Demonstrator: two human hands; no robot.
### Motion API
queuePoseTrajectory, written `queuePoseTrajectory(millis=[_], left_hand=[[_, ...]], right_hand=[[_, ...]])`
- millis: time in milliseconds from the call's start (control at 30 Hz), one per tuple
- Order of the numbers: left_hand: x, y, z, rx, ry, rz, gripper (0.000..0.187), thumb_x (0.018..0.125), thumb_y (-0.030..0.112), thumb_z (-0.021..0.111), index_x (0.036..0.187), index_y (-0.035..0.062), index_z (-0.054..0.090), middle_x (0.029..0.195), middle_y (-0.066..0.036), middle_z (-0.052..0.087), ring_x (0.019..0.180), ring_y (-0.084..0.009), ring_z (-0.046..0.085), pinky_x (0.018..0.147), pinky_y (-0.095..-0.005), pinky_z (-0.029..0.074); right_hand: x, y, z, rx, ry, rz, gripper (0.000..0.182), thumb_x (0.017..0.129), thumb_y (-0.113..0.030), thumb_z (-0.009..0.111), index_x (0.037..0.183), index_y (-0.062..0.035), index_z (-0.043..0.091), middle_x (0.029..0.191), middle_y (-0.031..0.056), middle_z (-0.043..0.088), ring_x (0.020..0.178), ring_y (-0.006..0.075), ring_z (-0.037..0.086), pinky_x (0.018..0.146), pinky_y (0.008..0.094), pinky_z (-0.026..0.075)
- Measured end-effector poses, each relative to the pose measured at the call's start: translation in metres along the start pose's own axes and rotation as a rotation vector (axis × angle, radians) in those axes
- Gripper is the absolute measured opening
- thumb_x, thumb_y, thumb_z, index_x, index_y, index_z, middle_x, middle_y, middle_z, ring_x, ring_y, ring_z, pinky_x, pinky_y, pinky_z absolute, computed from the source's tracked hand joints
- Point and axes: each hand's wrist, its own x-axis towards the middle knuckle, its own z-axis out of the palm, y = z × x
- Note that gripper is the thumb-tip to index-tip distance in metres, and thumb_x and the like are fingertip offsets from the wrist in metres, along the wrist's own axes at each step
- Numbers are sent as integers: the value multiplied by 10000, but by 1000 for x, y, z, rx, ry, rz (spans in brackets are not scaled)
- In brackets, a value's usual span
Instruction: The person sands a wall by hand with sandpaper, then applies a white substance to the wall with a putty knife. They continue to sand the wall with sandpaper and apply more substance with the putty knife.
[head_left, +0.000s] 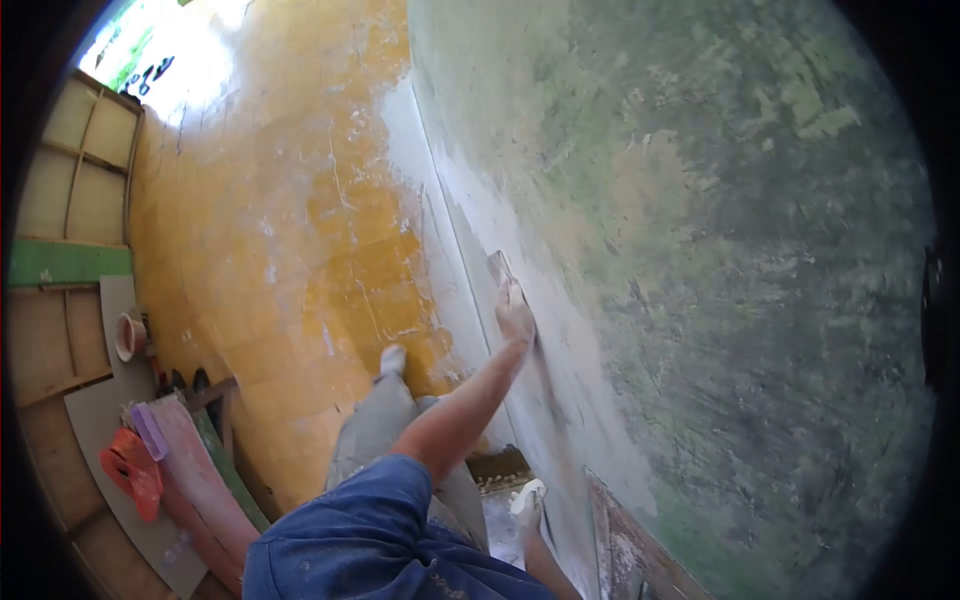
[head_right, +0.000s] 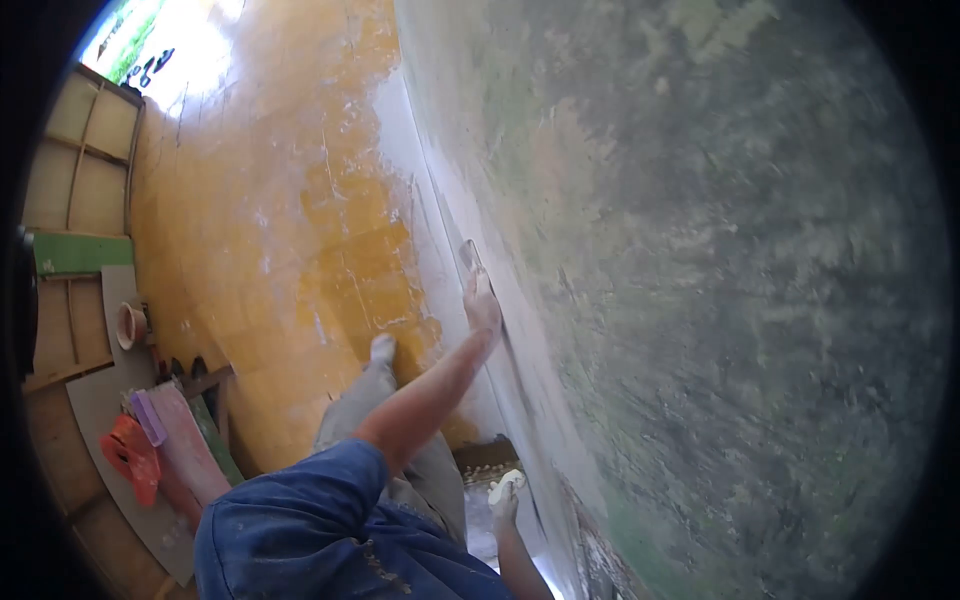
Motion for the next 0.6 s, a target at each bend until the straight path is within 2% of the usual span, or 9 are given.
queuePoseTrajectory(millis=[67, 100, 133, 233, 300, 333, 433, 533, 600], left_hand=[[16, 1, 3, -39, -6, -1, 424, 953, 207, 432, 1289, -50, 453, 1258, -155, 527, 1169, -209, 472, 1008, -268, 326], [26, 3, 4, -55, -10, 2, 417, 956, 209, 433, 1295, -33, 455, 1237, -135, 539, 1138, -190, 485, 987, -264, 343], [35, 5, 4, -70, -16, 6, 411, 959, 211, 435, 1301, -17, 456, 1217, -115, 550, 1107, -171, 499, 966, -259, 360], [57, 9, 5, -68, -8, -9, 404, 961, 206, 442, 1296, -18, 459, 1169, -106, 580, 1050, -166, 529, 934, -259, 379], [67, 21, 5, 15, -17, -114, 368, 956, 173, 453, 1253, -42, 489, 1138, -104, 604, 1010, -182, 561, 926, -267, 382], [72, 18, 7, 13, -17, -121, 368, 956, 173, 453, 1253, -42, 489, 1138, -104, 604, 1010, -182, 561, 926, -267, 382], [98, 26, 10, 96, 14, -62, 365, 953, 178, 456, 1252, -26, 502, 1153, -124, 605, 1029, -196, 565, 921, -279, 393], [120, 46, 10, 97, -52, -185, 417, 958, 203, 432, 1321, -1, 443, 1328, -116, 497, 1212, -189, 459, 1004, -261, 334], [125, 60, 11, 170, -79, -225, 410, 946, 177, 439, 1314, -4, 447, 1331, -135, 490, 1224, -205, 457, 1014, -264, 329]], right_hand=[[-6, -2, -10, -25, 5, -9, 551, 953, -438, 398, 1407, -153, 271, 1101, 187, 602, 847, 275, 620, 667, 366, 503], [-19, -11, -7, -14, 36, -19, 546, 948, -418, 426, 1272, 22, 415, 1016, 183, 632, 780, 232, 625, 628, 309, 511], [-28, -14, -3, -40, 63, -91, 544, 943, -420, 431, 1271, 13, 418, 1010, 181, 634, 754, 234, 618, 626, 316, 507], [-30, -18, -12, 7, 76, 16, 533, 939, -423, 434, 1271, -6, 425, 1026, 168, 632, 759, 234, 610, 633, 317, 502], [-41, -31, -7, -78, 33, 168, 546, 951, -490, 336, 1391, -170, 290, 1197, 159, 564, 988, 281, 563, 789, 462, 449], [-48, -36, 4, -80, 40, 169, 546, 951, -490, 336, 1391, -170, 290, 1197, 159, 564, 988, 281, 563, 789, 462, 449], [-60, -53, 49, -168, 96, 191, 518, 957, -470, 340, 1375, -166, 310, 1174, 157, 575, 954, 253, 577, 763, 421, 461], [-67, -74, 92, -246, 39, 58, 514, 962, -458, 338, 1369, -146, 325, 1149, 140, 590, 918, 217, 586, 723, 380, 470], [-76, -100, 128, -259, 40, -50, 499, 972, -393, 375, 1301, -22, 424, 1051, 116, 629, 803, 161, 578, 680, 276, 473]])
